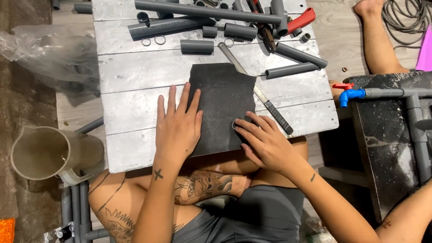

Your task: Sanding a material and preparing PVC pipe components for assembly on a low table

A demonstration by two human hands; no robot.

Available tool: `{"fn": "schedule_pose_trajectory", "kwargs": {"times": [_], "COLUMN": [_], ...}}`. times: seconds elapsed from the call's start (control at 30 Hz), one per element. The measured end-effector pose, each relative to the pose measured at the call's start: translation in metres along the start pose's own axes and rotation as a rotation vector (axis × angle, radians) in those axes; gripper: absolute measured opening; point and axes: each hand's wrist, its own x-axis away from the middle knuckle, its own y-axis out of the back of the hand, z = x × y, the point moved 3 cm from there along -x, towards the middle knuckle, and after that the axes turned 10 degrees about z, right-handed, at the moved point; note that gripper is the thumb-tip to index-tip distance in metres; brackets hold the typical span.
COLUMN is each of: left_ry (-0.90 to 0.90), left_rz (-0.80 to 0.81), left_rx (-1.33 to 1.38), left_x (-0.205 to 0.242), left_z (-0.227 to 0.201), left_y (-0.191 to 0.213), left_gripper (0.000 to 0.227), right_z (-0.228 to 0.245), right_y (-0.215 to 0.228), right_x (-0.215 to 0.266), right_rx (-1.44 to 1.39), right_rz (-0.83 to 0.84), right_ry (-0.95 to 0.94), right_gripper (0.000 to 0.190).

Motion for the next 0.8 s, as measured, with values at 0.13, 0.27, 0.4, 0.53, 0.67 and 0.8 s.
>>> {"fn": "schedule_pose_trajectory", "kwargs": {"times": [0.13, 0.27, 0.4, 0.53, 0.67, 0.8], "left_ry": [0.000, -0.006, -0.012, -0.009, -0.004, -0.008], "left_rz": [0.000, 0.004, -0.020, -0.024, -0.019, -0.032], "left_rx": [0.009, 0.025, -0.002, 0.006, 0.031, 0.032], "left_x": [-0.001, 0.000, 0.000, 0.000, 0.000, 0.001], "left_z": [0.000, 0.002, 0.003, 0.002, 0.002, 0.004], "left_y": [0.000, 0.000, -0.004, -0.002, -0.001, -0.002], "left_gripper": [0.046, 0.047, 0.046, 0.046, 0.046, 0.045], "right_z": [-0.004, -0.003, -0.009, -0.017, -0.018, -0.027], "right_y": [0.003, 0.008, -0.001, -0.006, -0.009, -0.029], "right_x": [-0.006, -0.003, 0.003, -0.003, -0.009, -0.001], "right_rx": [-0.002, 0.124, 0.113, 0.048, -0.022, -0.033], "right_rz": [0.025, 0.012, -0.044, -0.121, -0.091, -0.080], "right_ry": [0.013, 0.018, -0.042, -0.113, -0.100, -0.105], "right_gripper": [0.037, 0.030, 0.020, 0.016, 0.007, 0.005]}}
